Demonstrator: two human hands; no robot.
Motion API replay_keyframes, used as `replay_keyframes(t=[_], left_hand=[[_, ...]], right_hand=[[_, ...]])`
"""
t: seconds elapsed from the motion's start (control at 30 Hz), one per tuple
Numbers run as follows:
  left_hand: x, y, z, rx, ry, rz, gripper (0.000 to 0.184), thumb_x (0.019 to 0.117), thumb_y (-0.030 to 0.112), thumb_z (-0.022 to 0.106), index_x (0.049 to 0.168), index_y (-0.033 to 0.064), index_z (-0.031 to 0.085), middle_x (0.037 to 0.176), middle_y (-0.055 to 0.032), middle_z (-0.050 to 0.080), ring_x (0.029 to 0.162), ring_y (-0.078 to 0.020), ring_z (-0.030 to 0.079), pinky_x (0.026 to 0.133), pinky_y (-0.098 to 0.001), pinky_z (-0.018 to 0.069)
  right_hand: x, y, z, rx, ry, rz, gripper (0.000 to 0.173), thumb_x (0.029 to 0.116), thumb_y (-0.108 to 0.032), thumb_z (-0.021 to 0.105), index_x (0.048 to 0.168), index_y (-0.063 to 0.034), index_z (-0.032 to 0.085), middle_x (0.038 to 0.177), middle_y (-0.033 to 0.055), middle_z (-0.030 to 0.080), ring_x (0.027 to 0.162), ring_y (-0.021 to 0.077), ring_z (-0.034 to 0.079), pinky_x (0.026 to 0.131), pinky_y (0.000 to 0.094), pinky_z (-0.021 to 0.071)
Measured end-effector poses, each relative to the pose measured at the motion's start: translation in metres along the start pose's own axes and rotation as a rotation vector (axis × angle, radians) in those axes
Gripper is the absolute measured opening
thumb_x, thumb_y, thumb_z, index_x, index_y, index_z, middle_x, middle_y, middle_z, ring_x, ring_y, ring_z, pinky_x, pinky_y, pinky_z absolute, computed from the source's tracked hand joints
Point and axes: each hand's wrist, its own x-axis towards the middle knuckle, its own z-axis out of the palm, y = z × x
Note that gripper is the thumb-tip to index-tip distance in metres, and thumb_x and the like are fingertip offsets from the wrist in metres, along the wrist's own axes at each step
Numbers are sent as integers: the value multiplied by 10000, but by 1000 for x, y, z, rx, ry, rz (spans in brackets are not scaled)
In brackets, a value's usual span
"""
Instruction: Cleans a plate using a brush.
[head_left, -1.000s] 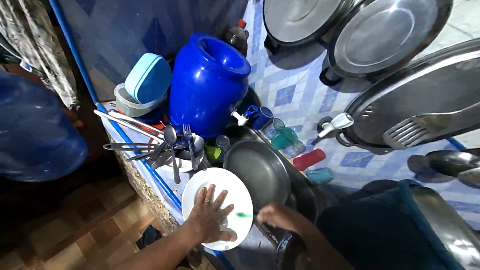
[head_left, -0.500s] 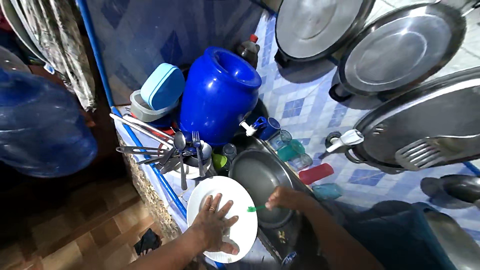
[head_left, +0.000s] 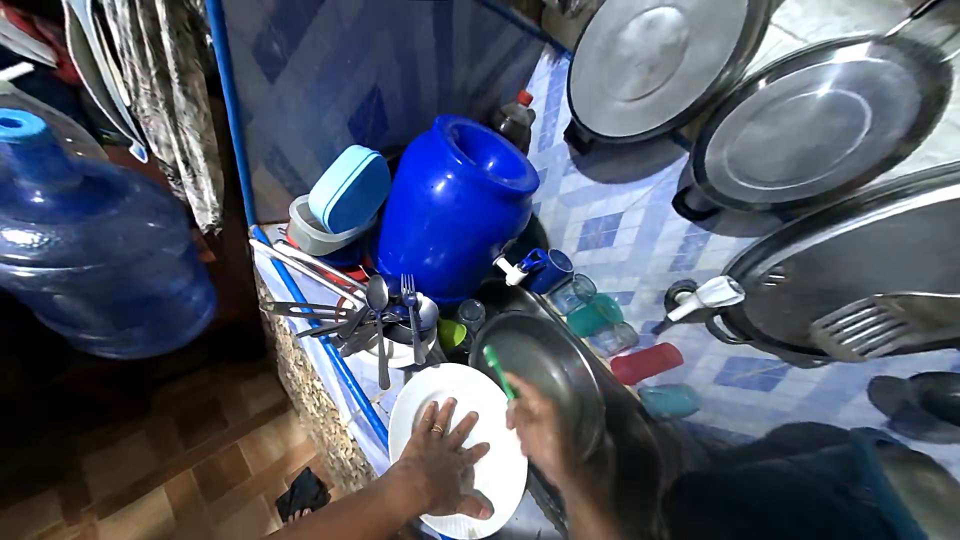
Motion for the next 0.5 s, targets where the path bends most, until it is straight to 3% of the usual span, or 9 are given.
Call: replay_keyframes(t=[0.07, 0.1, 0.13, 0.2, 0.27, 0.33, 0.37, 0.43, 0.5], left_hand=[[-5, 0, 0, -61, 109, 10, 770, 996, 625, 502, 1586, 145, 383, 1713, -132, 141, 1571, -431, 11, 1229, -652, 3], [-10, -1, 2, -110, 222, 7, 645, 1028, 469, 543, 1523, 63, 467, 1671, -169, 267, 1566, -414, 120, 1246, -617, 63], [-18, -3, 6, -163, 371, 5, 544, 1026, 316, 574, 1469, 4, 521, 1633, -208, 335, 1555, -407, 185, 1251, -601, 91], [-31, -14, 25, -159, 795, 0, 518, 942, 200, 653, 1404, -26, 589, 1569, -231, 434, 1493, -443, 333, 1212, -643, 222], [-36, -35, 43, -201, 1022, -40, 665, 875, 201, 708, 1445, -81, 515, 1564, -281, 410, 1465, -490, 355, 1187, -619, 300], [-39, -48, 57, -360, 1067, -30, 763, 887, 187, 698, 1508, -122, 382, 1600, -298, 333, 1492, -451, 326, 1201, -507, 341], [-39, -50, 62, -427, 1102, -6, 765, 894, 166, 688, 1511, -138, 355, 1592, -308, 339, 1478, -423, 370, 1190, -467, 370], [-36, -48, 68, -478, 1155, 30, 775, 892, 129, 664, 1515, -165, 309, 1573, -329, 354, 1456, -402, 415, 1183, -430, 381], [-34, -44, 68, -541, 1145, 21, 805, 881, 64, 669, 1529, -173, 255, 1570, -337, 351, 1452, -380, 428, 1184, -399, 378]], right_hand=[[-18, 6, 33, -45, 45, 2, 565, 1051, -23, 366, 1608, -107, 335, 1002, 151, 643, 723, 219, 587, 673, 380, 521], [-23, 8, 43, -112, 105, -17, 585, 1031, 20, 365, 1606, -81, 328, 1102, 205, 679, 859, 277, 646, 834, 421, 542], [-25, 9, 49, -179, 166, -23, 601, 1009, 59, 374, 1598, -55, 333, 1184, 254, 682, 973, 344, 676, 941, 464, 527], [-26, 4, 51, -321, 199, 27, 623, 992, 84, 398, 1595, -66, 350, 1285, 283, 654, 1123, 413, 673, 1024, 500, 507], [-25, -6, 59, -405, 137, 84, 648, 999, 64, 411, 1615, -120, 326, 1376, 268, 609, 1193, 419, 651, 1029, 509, 513], [-28, -17, 74, -405, 51, 37, 669, 995, 46, 432, 1626, -140, 304, 1375, 285, 598, 1128, 440, 673, 962, 539, 543], [-32, -20, 83, -382, 1, -28, 679, 988, 41, 455, 1624, -149, 315, 1360, 295, 599, 1088, 449, 680, 929, 556, 553], [-41, -21, 95, -346, -81, -173, 693, 967, 46, 509, 1612, -151, 353, 1302, 307, 613, 991, 457, 694, 848, 580, 566], [-36, -17, 85, -380, -65, -194, 655, 974, 40, 489, 1587, -178, 415, 1287, 284, 633, 1019, 455, 687, 860, 593, 560]])
